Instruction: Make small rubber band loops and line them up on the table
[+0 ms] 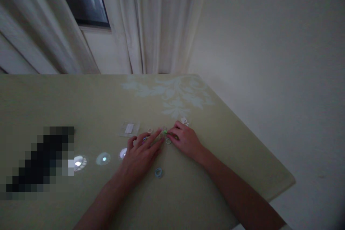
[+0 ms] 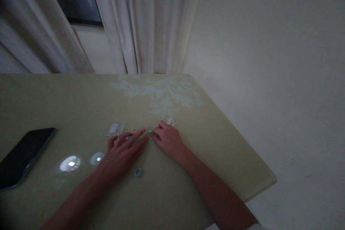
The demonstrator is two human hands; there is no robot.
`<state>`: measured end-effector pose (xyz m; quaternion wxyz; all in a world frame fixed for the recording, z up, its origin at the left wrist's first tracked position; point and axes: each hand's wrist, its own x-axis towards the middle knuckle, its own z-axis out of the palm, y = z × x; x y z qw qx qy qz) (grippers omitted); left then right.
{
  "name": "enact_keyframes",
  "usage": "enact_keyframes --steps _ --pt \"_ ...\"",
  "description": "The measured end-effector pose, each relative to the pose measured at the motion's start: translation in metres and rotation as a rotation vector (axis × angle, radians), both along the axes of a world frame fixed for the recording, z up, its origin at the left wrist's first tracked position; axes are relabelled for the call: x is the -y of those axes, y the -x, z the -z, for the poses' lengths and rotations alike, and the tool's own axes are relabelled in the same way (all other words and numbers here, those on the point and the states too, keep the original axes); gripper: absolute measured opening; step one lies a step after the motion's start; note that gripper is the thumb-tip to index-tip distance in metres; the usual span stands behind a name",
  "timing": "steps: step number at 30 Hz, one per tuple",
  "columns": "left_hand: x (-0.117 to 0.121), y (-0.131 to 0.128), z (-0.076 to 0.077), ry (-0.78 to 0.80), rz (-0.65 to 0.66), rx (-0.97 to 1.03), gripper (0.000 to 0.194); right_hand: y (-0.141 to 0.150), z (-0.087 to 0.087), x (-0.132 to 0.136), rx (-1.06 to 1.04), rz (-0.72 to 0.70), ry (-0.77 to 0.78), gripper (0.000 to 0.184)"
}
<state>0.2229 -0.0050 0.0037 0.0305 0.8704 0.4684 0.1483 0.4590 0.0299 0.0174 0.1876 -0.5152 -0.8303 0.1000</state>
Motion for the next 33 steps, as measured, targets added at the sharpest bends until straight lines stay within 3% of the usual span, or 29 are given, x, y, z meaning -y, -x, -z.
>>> enact_keyframes --steps 9,16,20,29,33 --pt "0.0 0.005 -0.009 -0.032 -0.088 0.167 0.03 0.0 0.003 -0.006 -0.087 -0.091 0.042 0.013" --pt "-0.005 0.015 -0.017 -0.077 -0.271 0.554 0.028 0.011 0.0 -0.008 0.121 -0.078 -0.032 0.01" --pt "-0.005 0.02 -0.021 -0.132 -0.326 0.667 0.029 0.01 0.0 -0.007 0.186 -0.101 -0.064 0.013" --pt "0.006 0.013 -0.023 -0.09 -0.244 0.673 0.026 -0.002 -0.005 -0.004 -0.033 -0.076 0.104 0.006" --pt "0.007 0.009 -0.021 -0.096 -0.211 0.665 0.025 0.002 -0.009 -0.004 0.098 -0.09 0.058 0.009"
